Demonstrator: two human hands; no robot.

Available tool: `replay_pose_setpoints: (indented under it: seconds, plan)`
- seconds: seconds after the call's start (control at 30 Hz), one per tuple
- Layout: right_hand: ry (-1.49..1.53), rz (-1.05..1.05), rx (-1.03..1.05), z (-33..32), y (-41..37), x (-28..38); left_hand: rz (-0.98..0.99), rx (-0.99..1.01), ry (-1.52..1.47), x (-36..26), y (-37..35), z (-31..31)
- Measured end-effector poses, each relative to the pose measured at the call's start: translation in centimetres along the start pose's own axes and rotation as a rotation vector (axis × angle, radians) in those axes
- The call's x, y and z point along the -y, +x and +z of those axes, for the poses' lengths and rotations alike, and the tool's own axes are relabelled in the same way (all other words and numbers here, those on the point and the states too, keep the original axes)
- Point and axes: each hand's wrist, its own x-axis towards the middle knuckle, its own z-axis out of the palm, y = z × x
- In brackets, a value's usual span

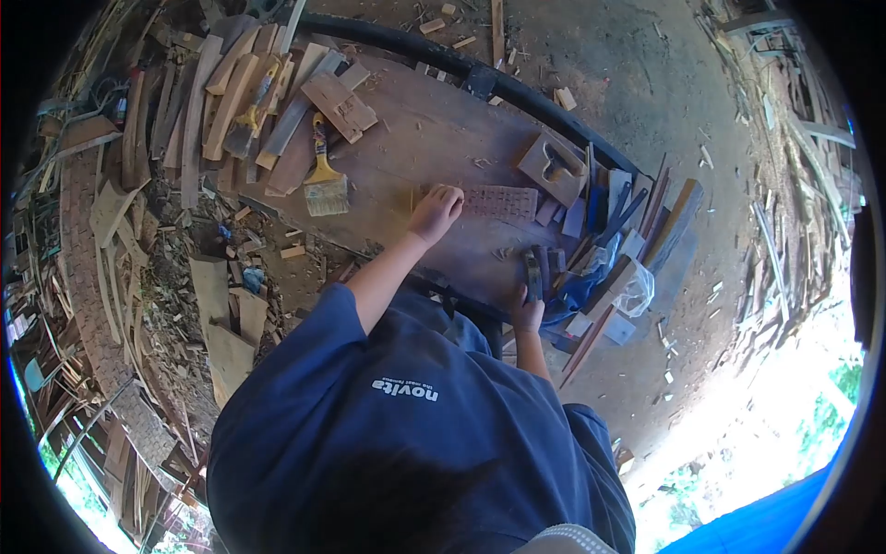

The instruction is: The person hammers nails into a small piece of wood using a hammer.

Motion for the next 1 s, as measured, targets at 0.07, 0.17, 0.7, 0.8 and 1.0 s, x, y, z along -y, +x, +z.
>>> replay_pose_setpoints:
  seconds: [0.07, 0.17, 0.7, 0.8, 1.0]
  plan:
    - [0.118, -0.033, 0.039, -0.3, -0.1, -0.1, -0.003, -0.033, -0.022, 0.0, 0.1, 0.3]
    - [0.078, -0.111, 0.032, -2.0, 0.0, 3.5, -0.035, -0.096, -0.058, 0.0, 0.3, 0.4]
    - [0.202, -0.340, 0.212, 1.1, 4.8, 18.0, 0.005, -0.113, -0.033, 1.6, -0.9, 0.5]
    - [0.211, -0.271, 0.215, 1.4, 5.0, 17.8, -0.021, -0.127, -0.061, 1.5, -0.9, 0.5]
    - [0.162, -0.249, 0.184, 2.2, 5.1, 16.9, -0.052, -0.157, -0.091, 1.1, -0.9, 0.2]
